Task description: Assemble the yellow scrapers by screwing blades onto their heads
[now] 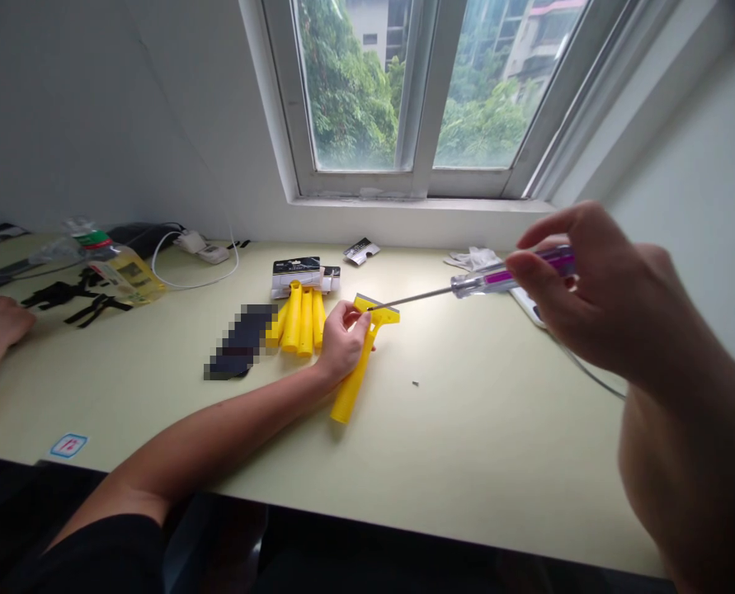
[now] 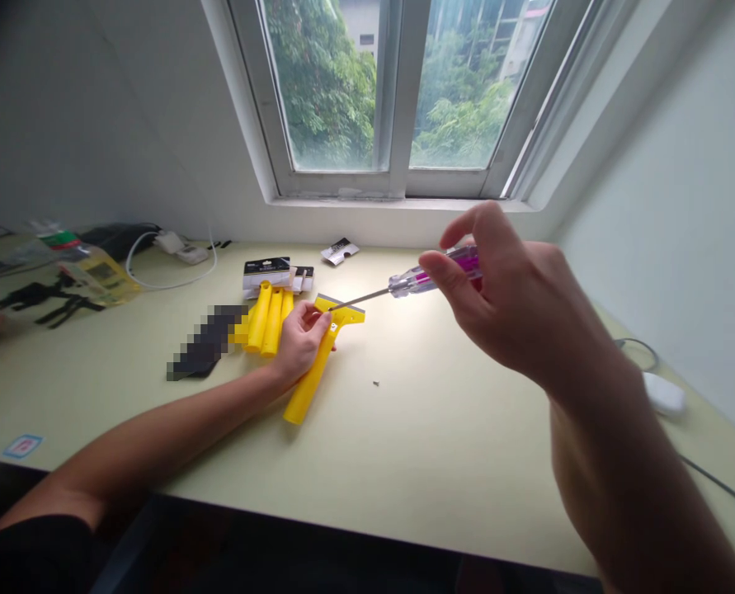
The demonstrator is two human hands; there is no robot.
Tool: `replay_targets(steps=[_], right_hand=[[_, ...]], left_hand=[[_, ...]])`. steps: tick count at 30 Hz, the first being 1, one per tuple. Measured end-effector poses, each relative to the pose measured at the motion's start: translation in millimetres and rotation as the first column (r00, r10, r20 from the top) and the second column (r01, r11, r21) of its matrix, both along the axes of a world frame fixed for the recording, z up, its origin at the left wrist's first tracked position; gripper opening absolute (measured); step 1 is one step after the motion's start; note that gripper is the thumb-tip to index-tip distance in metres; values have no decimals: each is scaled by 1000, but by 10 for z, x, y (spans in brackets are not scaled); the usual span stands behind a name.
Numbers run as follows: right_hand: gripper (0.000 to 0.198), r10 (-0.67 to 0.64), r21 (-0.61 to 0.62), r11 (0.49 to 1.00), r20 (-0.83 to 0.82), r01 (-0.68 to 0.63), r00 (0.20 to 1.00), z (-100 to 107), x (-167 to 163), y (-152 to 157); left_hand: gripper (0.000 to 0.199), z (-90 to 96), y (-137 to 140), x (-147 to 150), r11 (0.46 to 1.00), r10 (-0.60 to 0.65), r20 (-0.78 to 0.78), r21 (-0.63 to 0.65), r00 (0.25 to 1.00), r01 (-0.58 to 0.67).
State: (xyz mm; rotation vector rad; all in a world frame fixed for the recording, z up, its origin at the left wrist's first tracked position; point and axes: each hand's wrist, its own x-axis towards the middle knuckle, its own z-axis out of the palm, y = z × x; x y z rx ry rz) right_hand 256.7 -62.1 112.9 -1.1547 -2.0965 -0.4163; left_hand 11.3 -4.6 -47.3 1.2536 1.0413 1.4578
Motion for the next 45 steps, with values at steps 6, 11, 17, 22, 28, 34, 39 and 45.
replay_targets(steps=[6, 11, 17, 22, 28, 34, 39, 45], right_hand=[[24, 58, -38, 997, -58, -61, 997, -3, 23, 25], [41, 151, -155, 975, -54, -158, 987, -24, 19, 62], [33, 6, -47, 999, -56, -9, 998, -40, 14, 66], [33, 67, -27, 997, -51, -68, 996, -59, 10, 60], [44, 299, -128, 945, -24, -300, 954, -56, -50, 17], [28, 43, 50, 998, 4, -43, 999, -29, -64, -5], [24, 186, -34, 982, 32, -185, 982, -30, -26, 33], [30, 130, 53, 990, -60, -127, 990, -110, -52, 110]], left_hand=[[29, 6, -10, 4, 1000, -3, -3, 9, 1000, 3], [30, 1, 12, -6, 1000, 16, 1, -13, 1000, -16], [29, -6, 13, -1, 1000, 6, -2, 3, 1000, -6], [28, -12, 19, -4, 1000, 20, -2, 19, 1000, -20], [29, -11, 22, -12, 999, 32, 15, 1, 999, -32], [28, 5, 8, -4, 1000, 21, 2, 16, 1000, -21], [27, -3, 19, -17, 999, 41, -3, -5, 999, -41], [27, -18, 87, -53, 997, 71, -19, 25, 997, -70]])
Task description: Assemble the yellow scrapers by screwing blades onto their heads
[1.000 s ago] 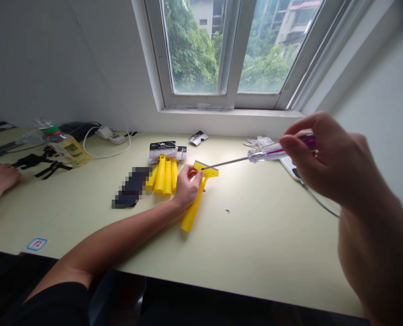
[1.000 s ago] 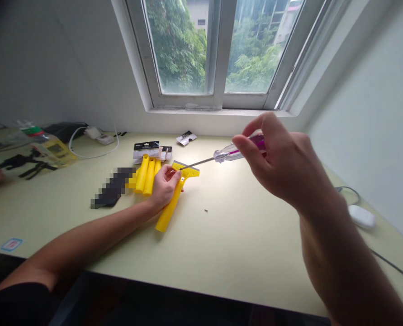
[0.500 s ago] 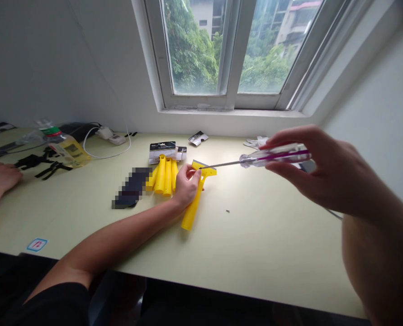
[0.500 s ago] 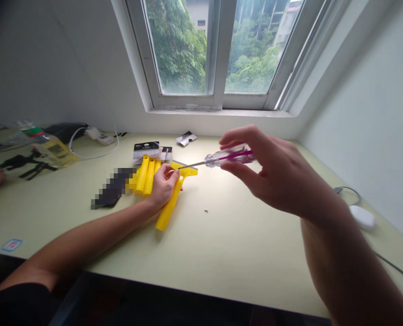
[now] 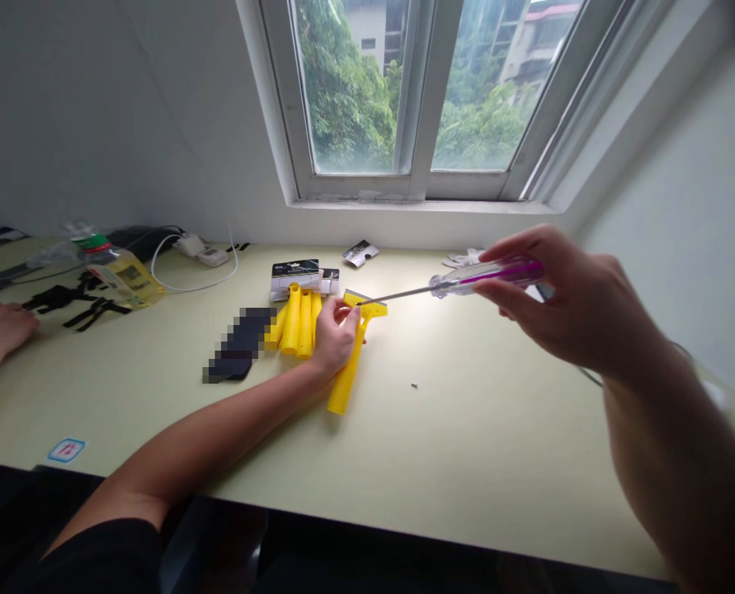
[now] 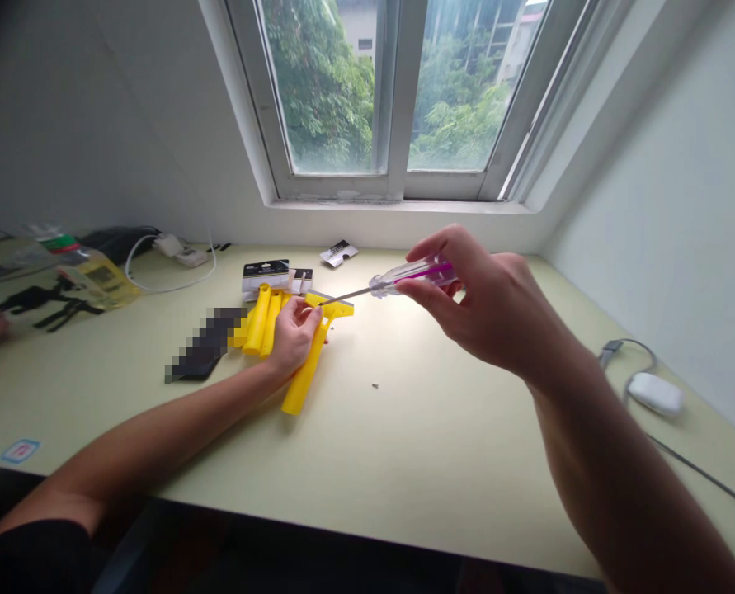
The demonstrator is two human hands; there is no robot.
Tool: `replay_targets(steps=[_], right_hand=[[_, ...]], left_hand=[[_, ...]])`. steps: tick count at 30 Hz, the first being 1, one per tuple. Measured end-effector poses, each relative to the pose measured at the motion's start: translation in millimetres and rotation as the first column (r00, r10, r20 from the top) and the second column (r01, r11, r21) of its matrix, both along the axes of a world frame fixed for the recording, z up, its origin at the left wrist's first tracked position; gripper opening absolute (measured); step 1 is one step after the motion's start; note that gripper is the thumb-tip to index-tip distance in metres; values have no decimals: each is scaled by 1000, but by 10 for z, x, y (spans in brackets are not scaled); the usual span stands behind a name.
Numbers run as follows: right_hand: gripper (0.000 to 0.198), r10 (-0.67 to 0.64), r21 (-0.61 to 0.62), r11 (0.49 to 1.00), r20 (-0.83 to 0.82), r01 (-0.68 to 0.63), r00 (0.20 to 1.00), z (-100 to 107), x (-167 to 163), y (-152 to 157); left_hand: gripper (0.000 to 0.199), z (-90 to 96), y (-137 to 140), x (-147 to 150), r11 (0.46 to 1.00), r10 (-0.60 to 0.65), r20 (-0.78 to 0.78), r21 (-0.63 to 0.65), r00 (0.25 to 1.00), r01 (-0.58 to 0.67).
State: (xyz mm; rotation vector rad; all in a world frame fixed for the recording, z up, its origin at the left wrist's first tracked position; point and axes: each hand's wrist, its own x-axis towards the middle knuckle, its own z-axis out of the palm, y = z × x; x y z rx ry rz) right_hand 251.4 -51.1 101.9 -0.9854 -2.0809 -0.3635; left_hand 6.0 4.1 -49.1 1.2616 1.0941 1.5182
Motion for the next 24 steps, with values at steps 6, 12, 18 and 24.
replay_targets(steps=[6, 12, 18, 24], right_hand=[[24, 72, 29, 997, -312, -66, 947, 43, -17, -33], [23, -45, 21, 997, -618, 74, 785, -65, 48, 264], [30, -339, -441, 879, -305, 183, 890, -797, 169, 913], [30, -236, -615, 774, -57, 153, 970, -1208, 217, 1097]], left_hand=[[25, 113, 33, -1, 999, 0, -55, 40, 998, 2], [29, 277, 96, -61, 997, 51, 50, 53, 997, -54], [26, 397, 141, -108, 1000, 23, 196, -4, 980, -23], [23, 359, 127, -123, 991, -80, 269, -83, 960, 106]])
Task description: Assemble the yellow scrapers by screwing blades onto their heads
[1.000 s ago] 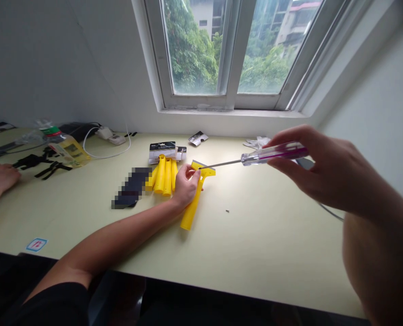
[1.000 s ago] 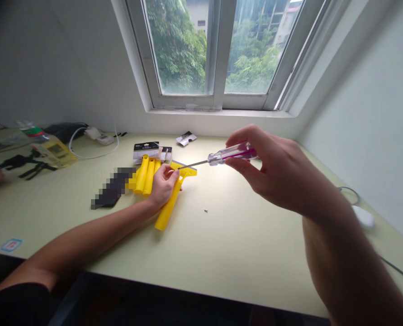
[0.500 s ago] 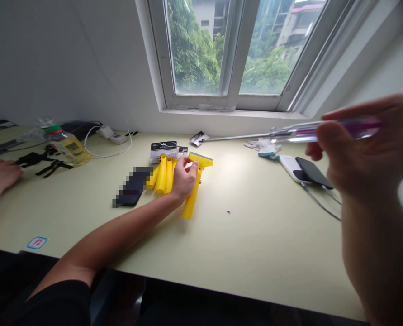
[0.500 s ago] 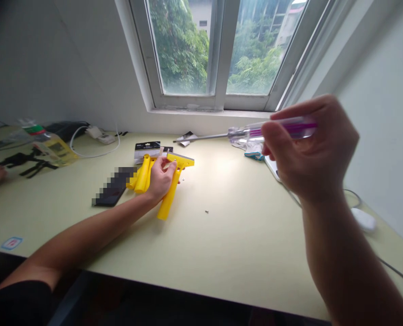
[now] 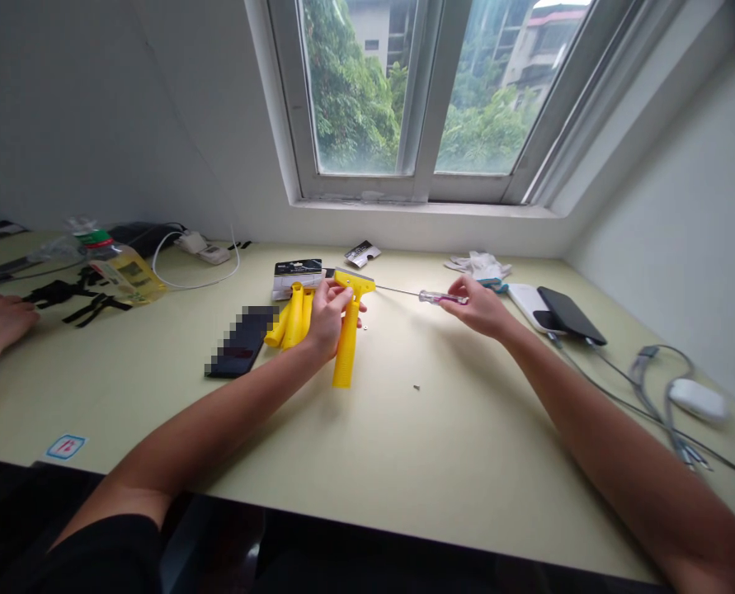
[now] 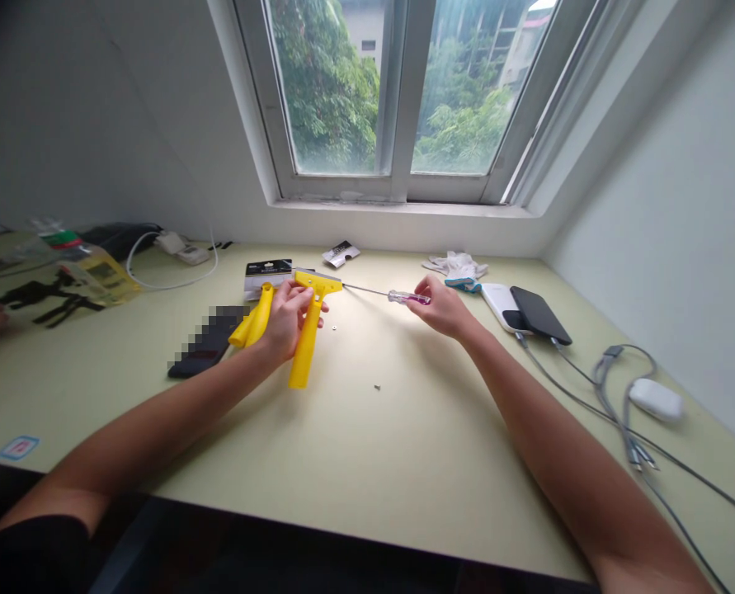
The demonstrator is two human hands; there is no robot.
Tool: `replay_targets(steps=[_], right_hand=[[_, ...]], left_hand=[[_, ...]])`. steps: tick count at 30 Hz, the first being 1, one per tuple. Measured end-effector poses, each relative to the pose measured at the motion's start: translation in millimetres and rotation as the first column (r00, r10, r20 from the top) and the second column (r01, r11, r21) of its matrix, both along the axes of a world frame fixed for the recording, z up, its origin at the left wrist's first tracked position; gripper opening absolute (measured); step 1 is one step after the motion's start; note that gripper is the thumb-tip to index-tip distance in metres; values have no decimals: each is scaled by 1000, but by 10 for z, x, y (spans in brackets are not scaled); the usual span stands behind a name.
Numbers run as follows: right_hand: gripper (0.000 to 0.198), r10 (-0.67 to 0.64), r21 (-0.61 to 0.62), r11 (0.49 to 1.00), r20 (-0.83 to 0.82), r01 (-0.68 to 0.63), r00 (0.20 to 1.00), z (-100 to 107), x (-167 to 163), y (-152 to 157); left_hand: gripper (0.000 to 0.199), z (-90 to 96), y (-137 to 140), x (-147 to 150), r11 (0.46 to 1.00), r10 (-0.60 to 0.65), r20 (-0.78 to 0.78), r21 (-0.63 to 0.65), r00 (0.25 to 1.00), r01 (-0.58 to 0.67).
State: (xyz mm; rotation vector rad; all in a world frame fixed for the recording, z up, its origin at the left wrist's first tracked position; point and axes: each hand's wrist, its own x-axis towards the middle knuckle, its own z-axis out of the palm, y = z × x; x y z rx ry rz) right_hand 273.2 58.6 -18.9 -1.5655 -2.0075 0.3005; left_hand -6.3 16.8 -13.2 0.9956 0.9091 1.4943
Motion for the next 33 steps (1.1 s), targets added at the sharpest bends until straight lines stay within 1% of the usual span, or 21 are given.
replay_targets(steps=[2, 4, 5, 6, 8, 10, 11, 12, 13, 14, 15, 17, 19, 23, 27, 30, 32, 33], right_hand=[[29, 103, -94, 991, 90, -95, 991, -50, 36, 5], [29, 181, -155, 976, 203, -151, 962, -85, 61, 8], [28, 195, -150, 976, 270, -159, 943, -96, 61, 6], [27, 190, -111, 981, 333, -162, 923, -100, 45, -2], [26, 155, 30, 983, 413, -184, 898, -92, -47, -34], [23, 166, 161, 954, 423, -254, 891, -76, -229, -80], [21, 211, 189, 932, 410, -309, 888, -75, -349, -100], [20, 292, 176, 906, 397, -384, 870, -82, -480, -115], [20, 397, 123, 874, 379, -470, 836, -99, -614, -123], [21, 469, 81, 847, 348, -525, 812, -125, -745, -120], [22, 502, 60, 836, 320, -546, 804, -156, -864, -109], [22, 502, 47, 841, 301, -538, 811, -221, -1047, -67], [20, 498, 42, 845, 298, -533, 814, -266, -1152, -19], [18, 514, 22, 841, 281, -541, 811, -285, -1229, 27], [12, 517, -7, 848, 236, -531, 823, -259, -1230, 34], [11, 476, -18, 876, 179, -481, 861, -139, -1068, 64], [14, 407, 9, 912, 122, -411, 905, 25, -875, 75], [18, 363, 30, 930, 78, -366, 928, 127, -774, 67]], left_hand=[[22, 4, -8, -2, 999, -43, 14, -16, 999, 44], [21, 34, -15, -6, 998, -57, 22, -13, 998, 57], [22, 55, -17, -8, 998, -58, 27, -5, 998, 58], [22, 78, -18, -10, 998, -55, 34, 3, 998, 55], [23, 122, -17, -15, 999, -53, 42, 9, 998, 53], [24, 151, -15, -16, 999, -54, 48, -2, 997, 54], [24, 159, -15, -16, 998, -56, 51, -11, 997, 56], [24, 162, -14, -15, 998, -59, 55, -18, 997, 60], [24, 162, -14, -14, 998, -64, 58, -23, 996, 65], [24, 159, -12, -14, 997, -65, 60, -25, 996, 67], [25, 152, -9, -14, 998, -61, 61, -22, 996, 63], [27, 133, 4, -18, 999, -41, 57, -4, 997, 42], [30, 108, 24, -23, 1000, -12, 48, 21, 999, 11], [39, 70, 53, -26, 999, 28, 48, 31, 998, -30], [42, 65, 42, -20, 1000, 24, 61, -2, 998, -24], [43, 52, 28, -7, 998, 43, 68, -55, 997, -39], [45, 23, 18, 12, 995, 37, 67, -93, 997, -31], [47, 4, 10, 25, 994, 14, 63, -106, 998, -7]])
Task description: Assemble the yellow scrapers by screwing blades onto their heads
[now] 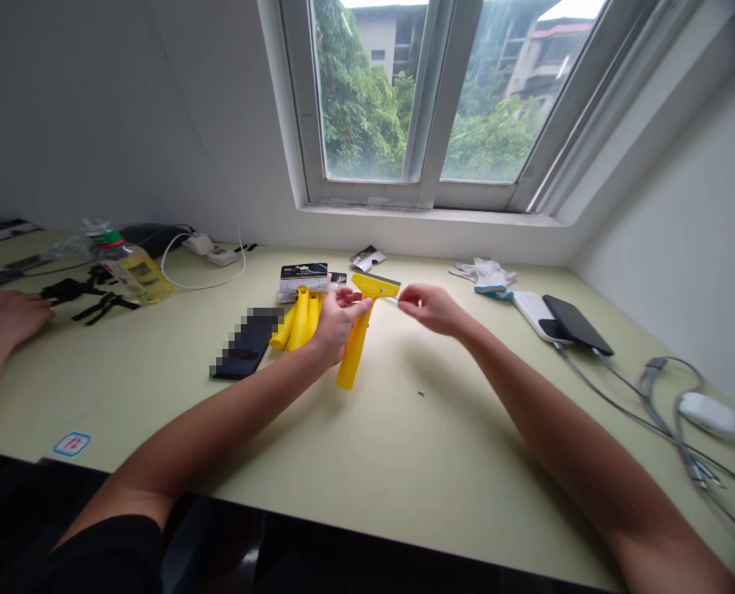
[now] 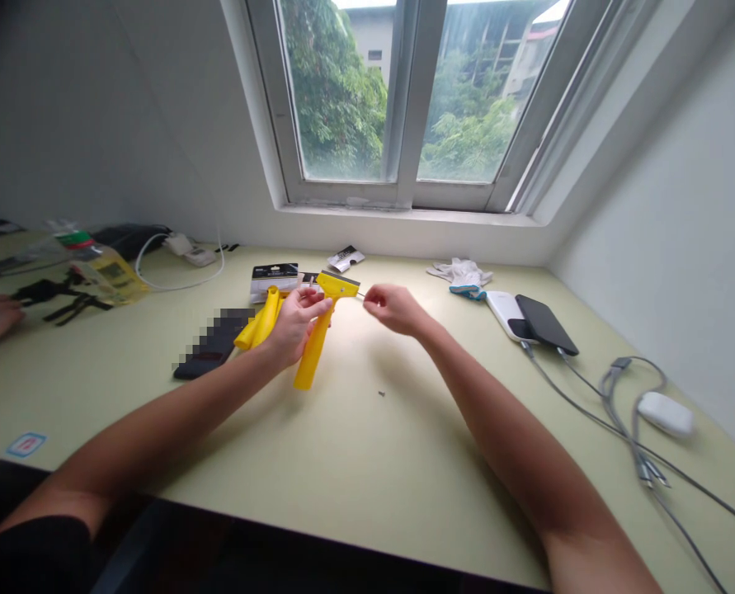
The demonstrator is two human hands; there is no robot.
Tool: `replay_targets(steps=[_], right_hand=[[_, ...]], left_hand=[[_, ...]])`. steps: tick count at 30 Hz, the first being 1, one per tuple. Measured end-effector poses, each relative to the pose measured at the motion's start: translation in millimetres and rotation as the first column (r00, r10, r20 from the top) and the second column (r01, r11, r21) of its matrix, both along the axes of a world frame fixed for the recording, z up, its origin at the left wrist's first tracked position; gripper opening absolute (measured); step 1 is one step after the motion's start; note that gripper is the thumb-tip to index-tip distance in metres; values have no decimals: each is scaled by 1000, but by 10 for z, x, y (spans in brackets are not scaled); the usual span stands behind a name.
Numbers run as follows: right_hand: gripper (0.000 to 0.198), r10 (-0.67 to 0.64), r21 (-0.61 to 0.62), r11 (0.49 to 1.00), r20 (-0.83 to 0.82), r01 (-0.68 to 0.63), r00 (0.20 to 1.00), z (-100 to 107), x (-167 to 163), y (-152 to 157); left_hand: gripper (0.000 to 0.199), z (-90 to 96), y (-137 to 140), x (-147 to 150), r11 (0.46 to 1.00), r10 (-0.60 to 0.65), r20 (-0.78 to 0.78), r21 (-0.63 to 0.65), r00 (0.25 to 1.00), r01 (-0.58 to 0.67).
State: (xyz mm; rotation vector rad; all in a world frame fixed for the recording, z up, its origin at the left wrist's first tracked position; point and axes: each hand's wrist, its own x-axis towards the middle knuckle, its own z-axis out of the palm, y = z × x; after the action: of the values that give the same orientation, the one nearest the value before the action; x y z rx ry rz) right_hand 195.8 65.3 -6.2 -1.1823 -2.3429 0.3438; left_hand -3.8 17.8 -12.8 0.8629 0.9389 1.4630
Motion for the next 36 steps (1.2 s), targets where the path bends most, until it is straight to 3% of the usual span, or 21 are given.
replay_targets(steps=[3, 7, 13, 21, 27, 36], right_hand=[[22, -64, -8, 998, -248, 64, 967, 309, 202, -102], [17, 57, 52, 997, -192, -48, 980, 508, 106, -341], [11, 105, 172, 981, -74, -91, 992, 434, -120, -464], [10, 121, 188, 976, -44, -110, 992, 418, -115, -486], [8, 108, 169, 981, -39, -100, 993, 411, -141, -497], [7, 83, 57, 995, -110, -77, 991, 428, -139, -471]], left_hand=[[51, -57, -48, 52, 989, -145, -43, 3, 988, 146], [52, -89, -169, 124, 970, -237, -128, 22, 963, 242], [52, -80, -290, 170, 954, -270, -226, 71, 936, 293], [32, -118, -297, 179, 951, -235, -293, 126, 927, 282], [36, -97, -323, 166, 929, -299, -262, 140, 918, 342], [39, -82, -340, 146, 918, -281, -316, 186, 906, 349]])
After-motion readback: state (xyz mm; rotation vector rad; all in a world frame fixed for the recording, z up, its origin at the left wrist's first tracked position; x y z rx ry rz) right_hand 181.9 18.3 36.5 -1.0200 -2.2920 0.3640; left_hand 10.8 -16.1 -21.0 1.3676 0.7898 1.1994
